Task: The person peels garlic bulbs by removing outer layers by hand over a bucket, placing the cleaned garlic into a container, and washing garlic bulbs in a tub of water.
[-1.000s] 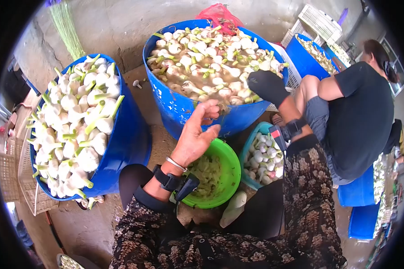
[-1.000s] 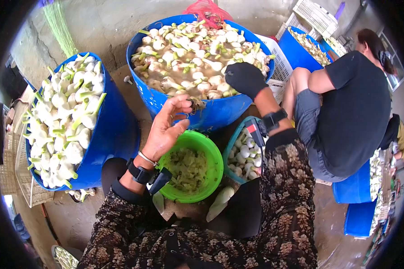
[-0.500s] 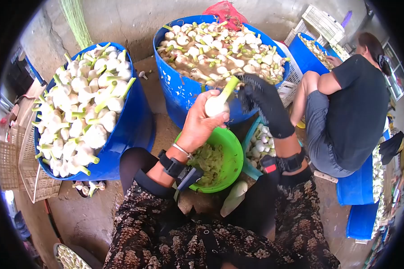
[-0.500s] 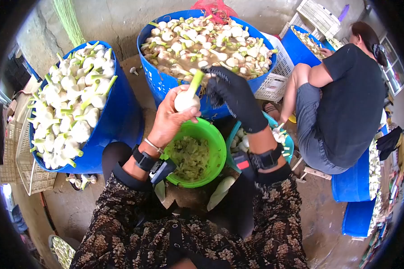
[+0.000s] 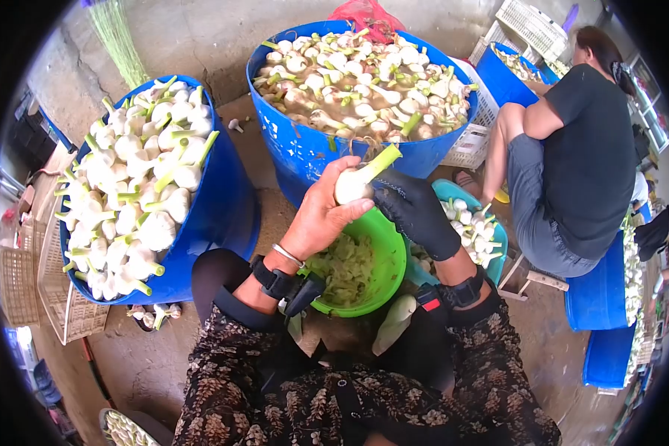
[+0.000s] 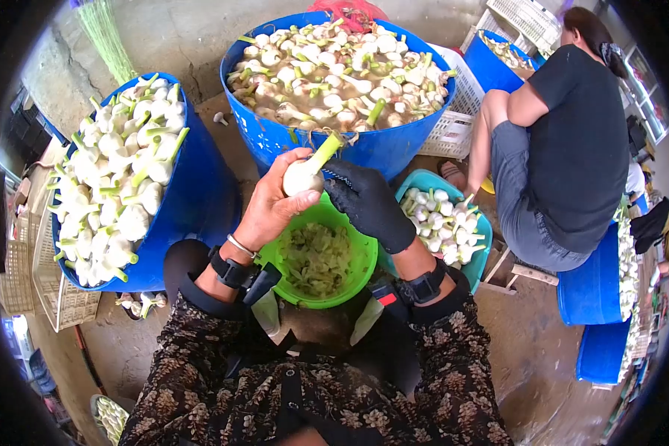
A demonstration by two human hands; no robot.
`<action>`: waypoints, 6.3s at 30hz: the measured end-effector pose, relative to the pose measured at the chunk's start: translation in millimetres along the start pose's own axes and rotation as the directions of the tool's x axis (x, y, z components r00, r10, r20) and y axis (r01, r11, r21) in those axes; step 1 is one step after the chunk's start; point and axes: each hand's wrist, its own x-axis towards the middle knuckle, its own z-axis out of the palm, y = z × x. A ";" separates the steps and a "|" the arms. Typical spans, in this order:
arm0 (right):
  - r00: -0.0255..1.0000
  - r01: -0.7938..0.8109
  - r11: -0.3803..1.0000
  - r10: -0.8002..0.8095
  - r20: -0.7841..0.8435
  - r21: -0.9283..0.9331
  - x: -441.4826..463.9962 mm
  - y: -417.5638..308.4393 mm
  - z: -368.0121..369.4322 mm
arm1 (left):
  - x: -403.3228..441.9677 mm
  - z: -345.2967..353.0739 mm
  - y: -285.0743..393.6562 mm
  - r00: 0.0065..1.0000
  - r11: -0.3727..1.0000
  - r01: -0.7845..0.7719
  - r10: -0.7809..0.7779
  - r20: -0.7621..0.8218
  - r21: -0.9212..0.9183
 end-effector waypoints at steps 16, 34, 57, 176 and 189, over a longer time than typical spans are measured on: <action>0.964 -0.222 0.762 0.266 0.019 0.608 -8.2 8.9 -17.8 | 2.0 0.1 1.2 0.910 0.596 0.409 -0.213 0.355 -0.691; 0.968 -0.162 0.872 0.231 -0.097 0.461 -1.0 39.8 3.8 | 13.5 9.9 -22.9 0.850 0.335 0.526 -0.168 0.500 -0.782; 0.989 -0.093 0.917 0.131 -0.074 0.388 -5.7 27.4 -9.5 | 15.4 28.9 -12.7 0.976 0.924 0.211 -0.216 0.020 -0.320; 0.876 0.025 0.365 0.441 0.197 -0.931 225.4 103.1 -143.7 | 24.2 -9.2 -13.3 0.969 0.863 0.224 -0.246 0.010 -0.453; 0.932 0.323 0.737 -0.358 0.063 -0.594 22.2 -25.5 9.1 | 3.0 27.8 -4.9 0.969 0.631 0.156 -0.248 -0.007 -0.760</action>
